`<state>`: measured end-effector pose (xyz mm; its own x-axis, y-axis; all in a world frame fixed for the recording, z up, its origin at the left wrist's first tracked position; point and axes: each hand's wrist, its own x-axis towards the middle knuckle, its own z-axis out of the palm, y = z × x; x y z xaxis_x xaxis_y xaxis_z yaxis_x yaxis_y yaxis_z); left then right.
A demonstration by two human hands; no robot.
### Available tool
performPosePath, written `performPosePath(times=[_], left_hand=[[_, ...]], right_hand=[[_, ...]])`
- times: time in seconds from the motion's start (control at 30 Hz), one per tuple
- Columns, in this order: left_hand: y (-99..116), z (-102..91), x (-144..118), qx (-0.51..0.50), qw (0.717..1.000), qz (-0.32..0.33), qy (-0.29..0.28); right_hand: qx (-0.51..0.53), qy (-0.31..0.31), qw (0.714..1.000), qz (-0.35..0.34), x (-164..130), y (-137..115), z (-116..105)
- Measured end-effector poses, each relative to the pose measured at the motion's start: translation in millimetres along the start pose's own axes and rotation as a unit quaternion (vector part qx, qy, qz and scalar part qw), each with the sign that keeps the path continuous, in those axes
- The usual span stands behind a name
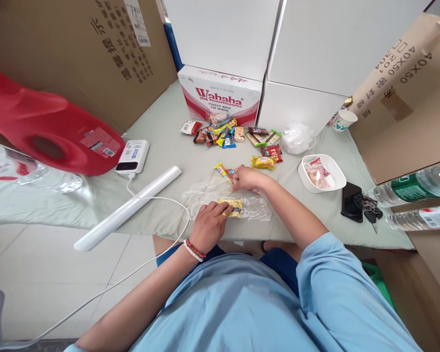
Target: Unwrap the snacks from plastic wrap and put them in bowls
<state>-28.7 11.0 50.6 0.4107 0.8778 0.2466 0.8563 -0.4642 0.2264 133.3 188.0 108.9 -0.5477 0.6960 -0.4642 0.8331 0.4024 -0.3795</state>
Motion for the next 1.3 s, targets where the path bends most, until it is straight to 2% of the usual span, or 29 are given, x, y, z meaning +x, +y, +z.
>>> performPosePath(times=[0.13, 0.27, 0.37, 0.5, 0.63, 0.73, 0.87, 0.97, 1.03, 1.1, 1.2, 1.27, 1.3], left_hand=[[0, 1.1, 1, 0.001, 1.0, 0.002, -0.006], [0, -0.5, 2, -0.01, 1.0, -0.013, -0.013], [0, -1.1, 1, -0.013, 1.0, -0.023, -0.015], [-3, 2.5, -4, -0.027, 0.999, -0.027, 0.002], [-13, 10.5, -14, -0.089, 0.995, -0.025, 0.044], [-24, 13.6, -24, -0.161, 0.983, -0.04, 0.08], [-40, 8.3, -32, -0.24, 0.952, -0.145, 0.121], [-52, 1.6, -27, -0.203, 0.933, -0.231, 0.188], [-60, -2.2, -20, -0.166, 0.927, -0.249, 0.228], [-67, -5.7, -14, -0.175, 0.933, -0.224, 0.22], [-77, -11.9, -13, -0.286, 0.939, -0.132, 0.138], [-81, -16.1, -18, -0.377, 0.916, -0.09, 0.101], [-81, -17.5, -20, -0.421, 0.898, -0.089, 0.095]], right_hand=[[0.162, 0.02, 0.983, -0.085, -5, 12, 8], [0.193, 0.112, 0.96, -0.172, -26, 4, 27], [0.135, 0.148, 0.955, -0.218, -50, -6, 48], [-0.021, 0.215, 0.943, -0.253, -74, -10, 86], [-0.075, 0.263, 0.925, -0.264, -78, -8, 124], [-0.096, 0.284, 0.912, -0.279, -76, -5, 141], [-0.099, 0.267, 0.903, -0.322, -76, -2, 146], [-0.085, 0.253, 0.912, -0.312, -76, -1, 144], [-0.066, 0.25, 0.922, -0.287, -75, -1, 141], [-0.045, 0.244, 0.93, -0.271, -73, -1, 136], [-0.005, 0.235, 0.932, -0.277, -69, 1, 130], [0.022, 0.231, 0.929, -0.287, -67, 3, 126], [0.033, 0.23, 0.928, -0.29, -67, 4, 125]])
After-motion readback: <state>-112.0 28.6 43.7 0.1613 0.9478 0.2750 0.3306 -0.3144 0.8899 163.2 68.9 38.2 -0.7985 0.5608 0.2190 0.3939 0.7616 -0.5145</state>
